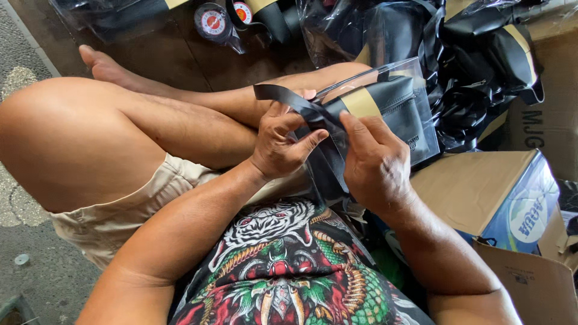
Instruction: The person ties black ribbons onto small black leather-like pouches and places them into clear plastic packaging sleeves, working through a large pile of items on the floor.
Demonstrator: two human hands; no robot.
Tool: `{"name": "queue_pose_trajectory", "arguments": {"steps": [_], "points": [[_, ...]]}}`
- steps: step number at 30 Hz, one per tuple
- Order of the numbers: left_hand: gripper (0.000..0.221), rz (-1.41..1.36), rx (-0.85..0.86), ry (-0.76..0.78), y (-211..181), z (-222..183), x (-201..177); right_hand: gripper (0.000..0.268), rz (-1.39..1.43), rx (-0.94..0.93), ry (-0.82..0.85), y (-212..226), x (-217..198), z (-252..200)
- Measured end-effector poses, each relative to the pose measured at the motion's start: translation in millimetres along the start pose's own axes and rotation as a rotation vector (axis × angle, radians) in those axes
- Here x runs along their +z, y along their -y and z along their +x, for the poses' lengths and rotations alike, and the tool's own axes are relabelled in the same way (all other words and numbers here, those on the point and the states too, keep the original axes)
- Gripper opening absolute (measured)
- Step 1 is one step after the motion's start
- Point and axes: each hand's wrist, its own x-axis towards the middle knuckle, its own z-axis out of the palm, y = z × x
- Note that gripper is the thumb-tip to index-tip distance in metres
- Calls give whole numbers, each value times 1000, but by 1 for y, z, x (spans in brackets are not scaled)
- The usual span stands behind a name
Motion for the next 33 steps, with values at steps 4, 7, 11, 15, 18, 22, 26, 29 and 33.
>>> {"name": "queue_pose_trajectory", "arguments": {"steps": [4,7,11,15,18,22,26,29,33], "points": [[10,18,-47,20,0,0,-3,19,35,65,9,-6,3,-8],[10,26,-21,18,-3,1,-3,26,132,165,35,3,-9,3],[11,-4,-7,1,-2,0,-2,28,344,282,45,6,-17,9],[14,8,4,1,-2,0,-2,21,197,174,105,3,-15,5],[13,42,-25,17,-4,-1,-4,15,74,66,74,5,-7,0],[11,88,-4,13,-3,-3,-5,14,-60,-7,14,5,6,-8],[11,118,13,19,2,-4,-4,12,-157,-68,3,3,11,-9],[16,139,32,22,0,-3,-4,10,-202,-126,-26,6,9,-10],[16,129,65,36,3,-4,-6,10,-167,-103,-20,7,12,-15]]}}
